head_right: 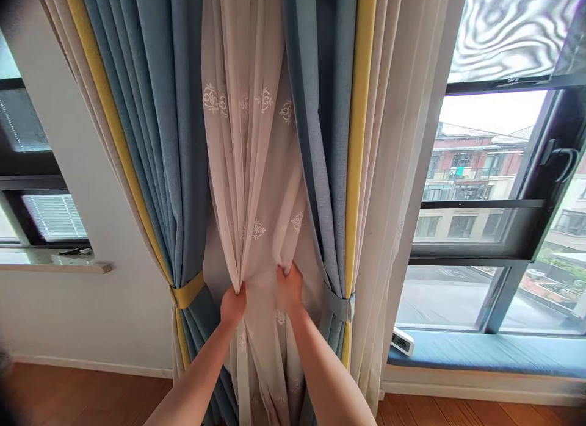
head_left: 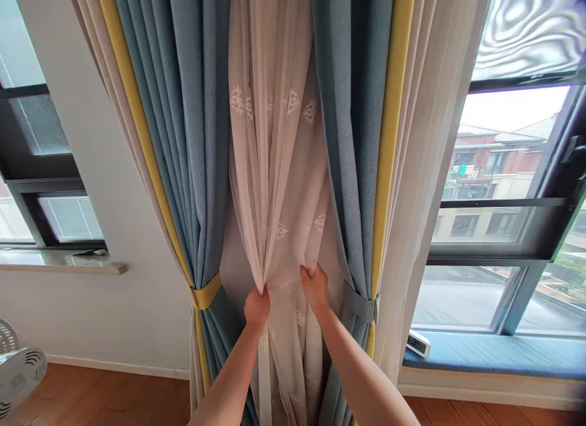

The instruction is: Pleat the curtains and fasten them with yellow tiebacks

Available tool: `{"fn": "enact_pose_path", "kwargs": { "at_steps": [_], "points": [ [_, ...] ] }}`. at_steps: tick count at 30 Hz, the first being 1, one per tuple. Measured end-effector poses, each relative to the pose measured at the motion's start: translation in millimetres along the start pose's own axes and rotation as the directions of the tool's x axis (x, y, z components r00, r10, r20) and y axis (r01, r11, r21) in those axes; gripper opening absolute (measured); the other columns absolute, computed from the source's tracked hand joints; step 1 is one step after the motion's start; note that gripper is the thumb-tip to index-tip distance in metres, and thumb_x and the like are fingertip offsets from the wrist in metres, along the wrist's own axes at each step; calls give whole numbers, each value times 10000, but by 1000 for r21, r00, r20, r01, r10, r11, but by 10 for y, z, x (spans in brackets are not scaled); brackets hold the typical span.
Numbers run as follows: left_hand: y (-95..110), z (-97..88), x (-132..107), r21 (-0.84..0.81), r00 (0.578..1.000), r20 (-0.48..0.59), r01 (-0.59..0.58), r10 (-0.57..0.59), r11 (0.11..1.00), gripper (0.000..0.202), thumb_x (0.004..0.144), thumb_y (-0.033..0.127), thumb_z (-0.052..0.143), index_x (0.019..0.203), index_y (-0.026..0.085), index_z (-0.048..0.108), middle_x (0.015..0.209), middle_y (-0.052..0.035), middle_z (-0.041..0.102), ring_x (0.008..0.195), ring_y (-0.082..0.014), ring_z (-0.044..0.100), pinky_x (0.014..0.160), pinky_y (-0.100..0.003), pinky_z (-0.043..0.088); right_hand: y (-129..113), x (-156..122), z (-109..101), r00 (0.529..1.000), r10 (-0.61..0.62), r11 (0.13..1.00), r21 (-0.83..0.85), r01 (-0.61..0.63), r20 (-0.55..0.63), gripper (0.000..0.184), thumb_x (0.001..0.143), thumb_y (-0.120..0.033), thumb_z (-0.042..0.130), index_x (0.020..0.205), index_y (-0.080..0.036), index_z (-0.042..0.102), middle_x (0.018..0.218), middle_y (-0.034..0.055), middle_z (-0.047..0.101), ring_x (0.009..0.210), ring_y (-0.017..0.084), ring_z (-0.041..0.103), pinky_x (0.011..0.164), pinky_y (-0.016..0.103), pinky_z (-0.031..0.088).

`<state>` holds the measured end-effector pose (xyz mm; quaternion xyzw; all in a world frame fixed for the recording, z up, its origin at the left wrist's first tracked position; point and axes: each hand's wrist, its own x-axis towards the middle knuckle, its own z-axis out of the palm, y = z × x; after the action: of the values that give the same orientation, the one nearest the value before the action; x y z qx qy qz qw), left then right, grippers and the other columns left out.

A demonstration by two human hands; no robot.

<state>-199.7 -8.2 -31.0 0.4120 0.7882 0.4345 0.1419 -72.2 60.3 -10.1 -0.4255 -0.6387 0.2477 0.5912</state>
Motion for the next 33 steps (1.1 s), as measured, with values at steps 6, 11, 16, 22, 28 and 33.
{"fn": "enact_pose_path", "kwargs": {
  "at_steps": [6, 11, 16, 22, 28, 33],
  "points": [
    [152, 100, -2, -51, 997, 56, -45, 48, 998, 359, 836, 395, 321, 911, 175, 595, 927, -137, 654, 857, -258, 615, 663, -303, 449, 58, -238, 165, 972, -151, 916, -343, 206, 182, 253, 752, -233, 387, 953, -209, 538, 812, 68, 636, 710, 216, 593, 591, 297, 411],
    [156, 190, -55, -124, 998, 56, -32, 39, 992, 346, 841, 360, 337, 1035, 170, 552, 1023, -123, 633, 941, -230, 594, 719, -282, 451, 283, -235, 195, 955, -182, 804, -524, 281, 233, 361, 710, -112, 379, 1047, -181, 487, 828, 92, 621, 631, 210, 580, 576, 310, 400],
    [183, 269, -85, -267, 974, 81, -185, 213, 946, 426, 790, 434, 456, 1110, 156, 498, 1122, -113, 585, 1065, -193, 528, 836, -256, 426, 384, -441, 176, 853, -274, 705, -510, 492, 445, 339, 725, -91, 370, 1013, -166, 534, 890, 111, 615, 692, 216, 582, 640, 328, 417],
    [305, 298, -4, -156, 988, 31, -147, 153, 977, 331, 790, 331, 475, 1082, 180, 512, 1111, -124, 591, 1067, -225, 528, 820, -291, 423, 475, -637, -1, 697, -305, 701, -343, 626, 649, 379, 737, -127, 389, 1095, -162, 510, 915, 80, 616, 687, 195, 582, 589, 292, 430],
    [206, 193, -13, 4, 989, 4, -150, 150, 989, 289, 833, 350, 371, 995, 209, 565, 1033, -142, 621, 989, -272, 567, 726, -324, 427, 711, -461, -228, 896, -324, 848, -327, 417, 302, 327, 783, -230, 391, 1082, -235, 525, 979, 56, 586, 957, 203, 517, 828, 350, 403],
    [38, 63, -71, 57, 989, -39, -140, 143, 988, 321, 837, 318, 356, 1054, 177, 545, 1030, -149, 620, 967, -279, 570, 718, -322, 425, 888, 66, -217, 895, 123, 955, -194, -224, -428, 672, 710, -418, 483, 1265, -80, 309, 1271, 214, 387, 1184, 321, 338, 942, 486, 278]
  ]
}}
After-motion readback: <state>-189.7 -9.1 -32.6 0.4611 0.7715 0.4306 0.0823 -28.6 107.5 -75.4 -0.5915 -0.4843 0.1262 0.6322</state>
